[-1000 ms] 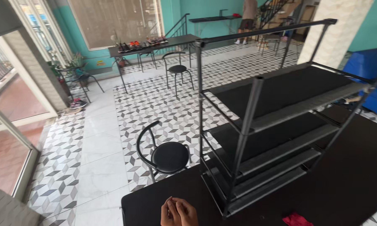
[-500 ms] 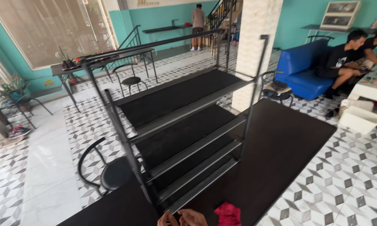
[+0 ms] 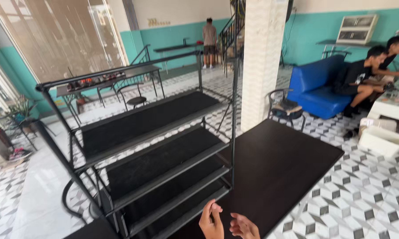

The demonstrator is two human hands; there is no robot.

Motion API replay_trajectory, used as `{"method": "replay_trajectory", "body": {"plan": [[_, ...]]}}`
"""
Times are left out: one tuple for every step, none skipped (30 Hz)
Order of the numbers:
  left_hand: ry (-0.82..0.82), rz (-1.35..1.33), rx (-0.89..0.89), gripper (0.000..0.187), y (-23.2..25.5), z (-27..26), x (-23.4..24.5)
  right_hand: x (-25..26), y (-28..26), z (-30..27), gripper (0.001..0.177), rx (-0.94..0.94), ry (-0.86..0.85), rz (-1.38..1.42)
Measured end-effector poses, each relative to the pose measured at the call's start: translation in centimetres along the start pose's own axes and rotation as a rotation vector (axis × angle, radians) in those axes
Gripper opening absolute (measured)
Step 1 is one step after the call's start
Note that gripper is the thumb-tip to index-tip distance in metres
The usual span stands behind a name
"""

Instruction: The person assembles a black metal shelving unit by inserting vertical poles into the frame and securing them with small black plastic connectors. The person repeatedly picks up poles and connectors, aligns them with the frame, and inserts them into place.

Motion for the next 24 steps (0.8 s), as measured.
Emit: {"method": "replay_trajectory", "body": {"plan": [[-0.023,0.001,-0.034,0.021,1.3,1.4,-1.6,0.8,-1.1,0.9,0.053,0.034,-0.007,-0.032],[-0.045,-0.024,-0.081,0.021,2.6,3.1,-3.0,1.3,-2.0,2.0,0.053,0.05,0.028,-0.026],[-0.068,-0.048,-0.109,0.021,3.9,4.1,-4.1,2.3,-2.3,2.2,0.054,0.054,0.074,-0.026],[-0.091,-0.072,-0.138,0.021,5.1,5.0,-5.0,3.3,-2.5,2.2,0.055,0.057,0.119,-0.026],[-0.082,-0.066,-0.19,0.021,6.5,6.0,-6.1,4.1,-3.0,2.4,0.052,0.034,0.058,0.084],[-0.073,-0.059,-0.241,0.02,7.8,6.9,-7.0,5.1,-3.5,2.5,0.052,0.045,0.066,0.095],[-0.058,-0.064,-0.321,0.02,8.9,8.9,-8.4,5.5,-5.0,4.6,0.051,0.091,0.077,0.092],[-0.047,-0.081,-0.324,0.02,9.9,10.4,-9.7,6.0,-6.5,6.3,0.051,0.144,0.115,0.062],[-0.036,-0.095,-0.322,0.021,11.0,11.7,-11.1,6.6,-8.4,8.0,0.051,0.183,0.131,0.04],[-0.025,-0.11,-0.319,0.021,11.9,13.1,-12.5,7.3,-10.3,9.6,0.051,0.223,0.152,0.019],[-0.031,-0.09,-0.34,0.021,12.6,13.6,-13.3,8.7,-10.7,8.9,0.051,0.238,0.182,-0.002],[-0.038,-0.071,-0.36,0.021,13.1,15.1,-14.3,9.8,-11.3,8.5,0.05,0.249,0.198,-0.024],[-0.038,-0.054,-0.391,0.02,13.7,17.1,-15.6,10.6,-12.6,8.6,0.05,0.27,0.206,-0.047],[-0.03,-0.051,-0.428,0.024,14.3,18.5,-16.7,11.1,-14.2,8.9,0.05,0.286,0.198,-0.063],[-0.015,-0.046,-0.475,0.029,15.0,20.2,-17.7,10.9,-16.0,9.7,0.05,0.303,0.165,-0.072],[0.001,-0.042,-0.522,0.034,15.6,21.8,-18.7,10.4,-18.3,10.7,0.05,0.32,0.13,-0.088],[-0.005,-0.03,-0.535,0.038,15.8,23.3,-19.8,9.8,-20.4,11.3,0.049,0.362,0.124,-0.104],[-0.011,-0.018,-0.548,0.043,16.0,24.8,-21.0,9.1,-22.8,11.9,0.048,0.404,0.118,-0.121],[-0.015,-0.006,-0.566,0.048,16.3,26.5,-22.1,7.9,-25.6,12.8,0.048,0.451,0.107,-0.136],[-0.027,-0.01,-0.568,0.051,16.4,27.9,-23.2,6.5,-28.3,13.4,0.047,0.502,0.093,-0.155],[-0.036,-0.013,-0.565,0.054,16.5,29.0,-24.5,5.1,-30.9,13.9,0.046,0.549,0.077,-0.178],[-0.045,-0.016,-0.562,0.057,16.5,30.1,-25.8,3.6,-33.8,14.6,0.045,0.597,0.061,-0.201],[-0.091,-0.029,-0.538,0.057,16.4,31.3,-27.2,1.8,-36.7,15.3,0.045,0.676,0.049,-0.237],[-0.137,-0.042,-0.515,0.058,16.3,32.4,-28.7,0.0,-39.4,16.0,0.045,0.756,0.037,-0.273]]}}
Point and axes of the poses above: each hand's wrist, its own z-axis towards the middle knuckle, its own x-axis out of the back of the hand, y = z × x, the point moved 5 cm from there along z, towards the middle knuckle, and after that the axes turned 1 degree about -y, right-handed, at the moved point
